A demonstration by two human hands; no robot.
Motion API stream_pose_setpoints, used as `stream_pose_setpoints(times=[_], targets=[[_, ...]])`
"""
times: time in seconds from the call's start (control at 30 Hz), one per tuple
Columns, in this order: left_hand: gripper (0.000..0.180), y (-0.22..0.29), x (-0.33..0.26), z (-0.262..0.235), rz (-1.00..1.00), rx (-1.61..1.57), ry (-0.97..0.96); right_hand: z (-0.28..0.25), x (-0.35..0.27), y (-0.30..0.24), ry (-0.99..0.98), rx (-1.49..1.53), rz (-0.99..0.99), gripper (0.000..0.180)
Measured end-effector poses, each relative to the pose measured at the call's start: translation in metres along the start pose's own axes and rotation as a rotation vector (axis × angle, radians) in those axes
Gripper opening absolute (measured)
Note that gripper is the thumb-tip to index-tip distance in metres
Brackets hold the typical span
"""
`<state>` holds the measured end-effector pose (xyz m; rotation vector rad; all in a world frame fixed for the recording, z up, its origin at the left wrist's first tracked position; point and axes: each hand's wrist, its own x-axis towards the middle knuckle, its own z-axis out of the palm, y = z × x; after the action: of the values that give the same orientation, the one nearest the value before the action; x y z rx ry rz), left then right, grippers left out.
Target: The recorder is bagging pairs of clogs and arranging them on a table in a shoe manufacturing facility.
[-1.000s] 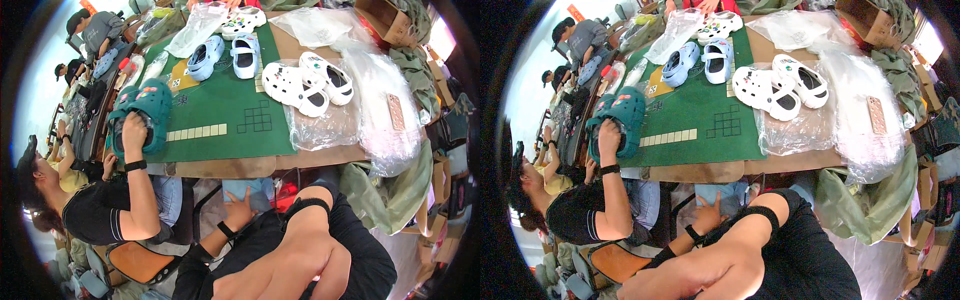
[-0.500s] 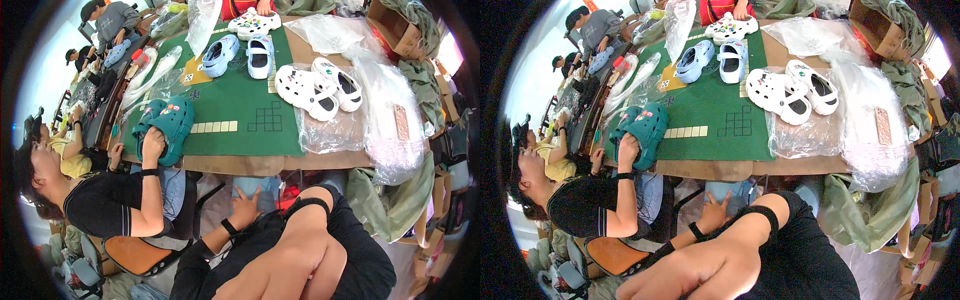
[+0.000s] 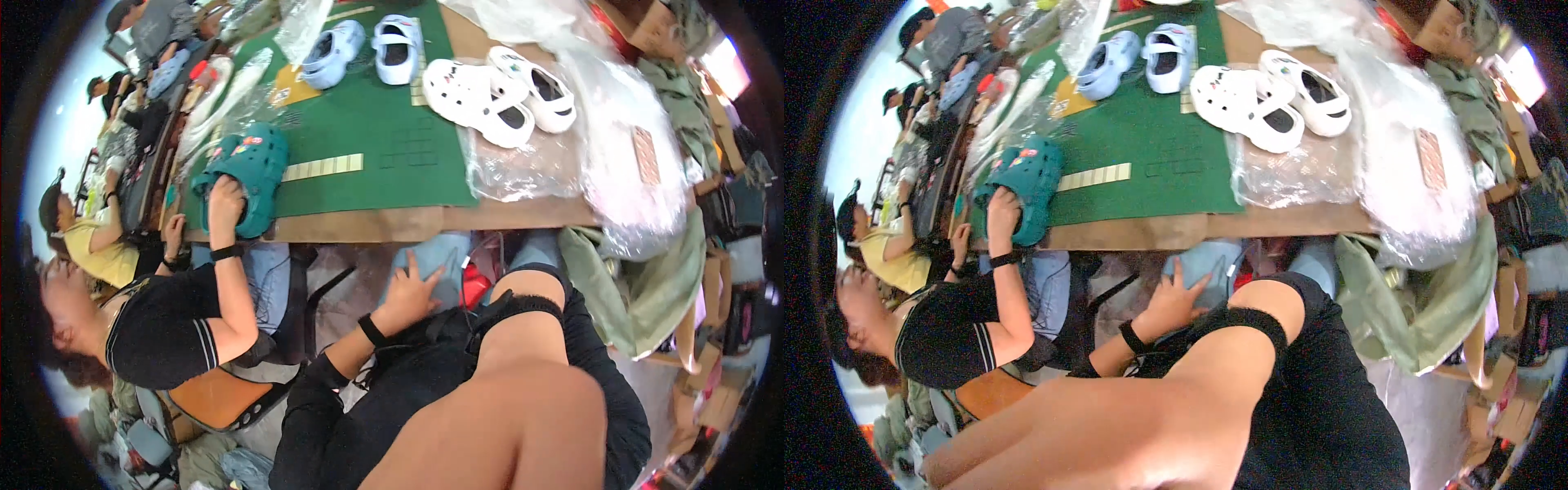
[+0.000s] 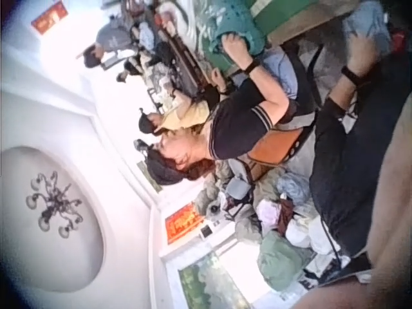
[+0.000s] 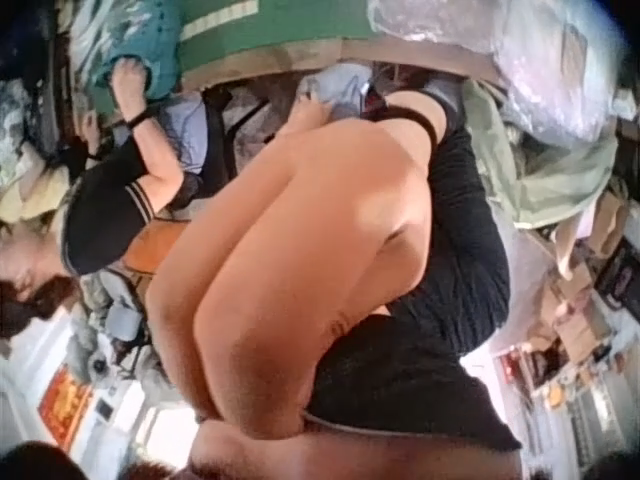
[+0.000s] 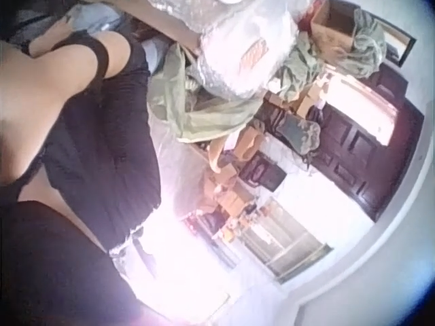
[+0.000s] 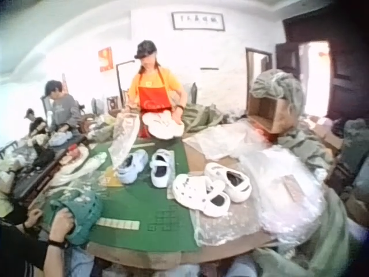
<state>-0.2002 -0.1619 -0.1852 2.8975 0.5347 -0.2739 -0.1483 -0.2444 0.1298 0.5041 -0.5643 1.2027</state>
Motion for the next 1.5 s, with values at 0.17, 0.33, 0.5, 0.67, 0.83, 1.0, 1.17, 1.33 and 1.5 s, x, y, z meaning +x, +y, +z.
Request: stream_pose_setpoints(times=[0.17,0.33,0.5,0.67,0.83,1.0,1.17,1.33,1.5], targets=[[0.085,0.006,0.009,0.013,0.001,0.111,-0.019,-0.006,0.002,0.001,-0.138,-0.078,-0.147,0.016],[0.089,0.003,0.007,0.015,-0.027,0.134,-0.072,0.006,-0.003,0.02,-0.127,0.05,-0.239,0.018],[0.09,-0.005,-0.002,0.018,-0.04,0.113,-0.063,-0.025,0.003,0.011,-0.352,-0.168,-0.121,0.017],[0.092,-0.015,-0.004,0.017,-0.027,0.1,-0.04,-0.021,0.012,-0.003,-0.308,-0.159,-0.172,0.02],[0.085,-0.018,0.018,-0.015,-0.007,-0.07,-0.335,-0.052,0.012,-0.052,-0.477,-0.33,0.062,0.032],[0.048,-0.045,0.044,-0.075,0.417,-0.69,-0.274,-0.112,0.018,-0.144,0.016,-1.54,0.464,0.031],[0.042,0.003,0.107,-0.107,0.405,-0.806,0.289,-0.2,0.005,-0.284,0.635,-2.602,0.256,0.019],[0.061,0.018,0.175,-0.08,0.361,-0.095,0.415,-0.277,0.025,-0.353,0.527,-2.645,0.941,0.04],[0.063,0.009,0.191,-0.06,0.29,0.017,0.318,-0.308,0.035,-0.353,0.574,-2.878,0.826,0.05]])
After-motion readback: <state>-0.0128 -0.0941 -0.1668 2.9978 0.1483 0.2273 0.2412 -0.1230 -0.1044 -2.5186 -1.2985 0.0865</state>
